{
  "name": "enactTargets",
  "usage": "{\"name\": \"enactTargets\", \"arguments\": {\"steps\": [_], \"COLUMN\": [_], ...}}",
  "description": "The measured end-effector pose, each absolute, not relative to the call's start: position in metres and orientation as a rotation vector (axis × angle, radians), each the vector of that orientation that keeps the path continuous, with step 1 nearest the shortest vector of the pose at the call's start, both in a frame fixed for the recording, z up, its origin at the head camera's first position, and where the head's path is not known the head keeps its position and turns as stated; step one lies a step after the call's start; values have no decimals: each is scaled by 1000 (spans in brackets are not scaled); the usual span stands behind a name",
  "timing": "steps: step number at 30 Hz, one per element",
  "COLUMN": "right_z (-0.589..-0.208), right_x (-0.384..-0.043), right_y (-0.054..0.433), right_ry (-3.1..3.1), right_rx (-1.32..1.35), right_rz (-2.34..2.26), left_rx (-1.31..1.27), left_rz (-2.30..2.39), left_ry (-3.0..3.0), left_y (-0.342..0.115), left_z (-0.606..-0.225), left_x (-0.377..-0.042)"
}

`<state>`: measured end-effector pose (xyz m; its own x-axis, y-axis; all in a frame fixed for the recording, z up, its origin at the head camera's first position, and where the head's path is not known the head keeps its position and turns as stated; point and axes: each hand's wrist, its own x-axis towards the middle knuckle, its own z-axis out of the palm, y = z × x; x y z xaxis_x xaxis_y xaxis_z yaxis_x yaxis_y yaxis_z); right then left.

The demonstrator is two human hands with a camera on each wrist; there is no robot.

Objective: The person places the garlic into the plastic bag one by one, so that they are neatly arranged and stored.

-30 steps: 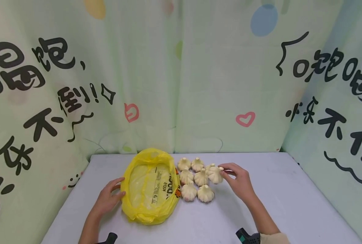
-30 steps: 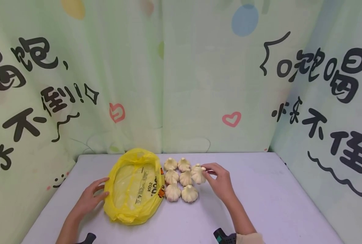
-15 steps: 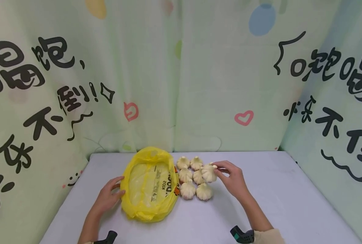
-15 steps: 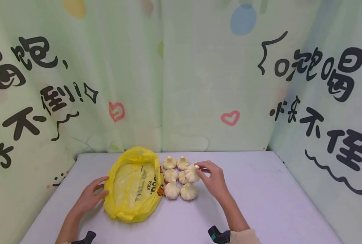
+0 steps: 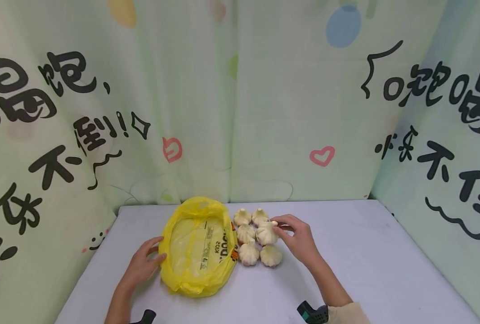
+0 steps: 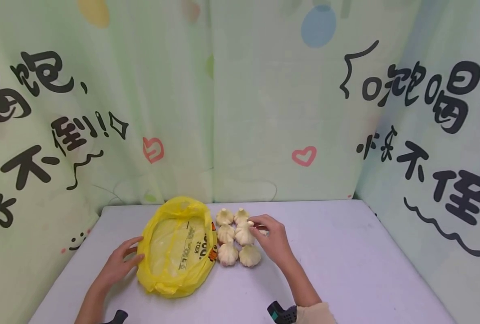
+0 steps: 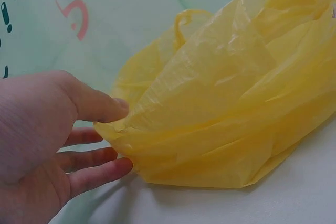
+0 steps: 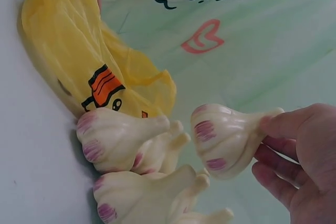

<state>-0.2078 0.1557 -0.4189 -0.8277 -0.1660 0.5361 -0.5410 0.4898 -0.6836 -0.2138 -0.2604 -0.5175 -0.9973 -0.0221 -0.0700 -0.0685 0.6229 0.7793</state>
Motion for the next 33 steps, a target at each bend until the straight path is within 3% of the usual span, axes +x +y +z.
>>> {"name": "enactTargets", "arguments": {"steps": [13, 33], "right_z": [-449, -447], "right_x": [-234, -234], "right_y": [141, 113], "right_ry": [-2351, -2330], "right_rx": [612, 722], "right_rz": [1383, 1441], "left_rx": [-45, -22], "left_rz": [1378, 1367], "left_ry": [2794, 2790], "left_y": [-257, -259], "left_z": [-514, -518], "left_x": [-212, -213]}}
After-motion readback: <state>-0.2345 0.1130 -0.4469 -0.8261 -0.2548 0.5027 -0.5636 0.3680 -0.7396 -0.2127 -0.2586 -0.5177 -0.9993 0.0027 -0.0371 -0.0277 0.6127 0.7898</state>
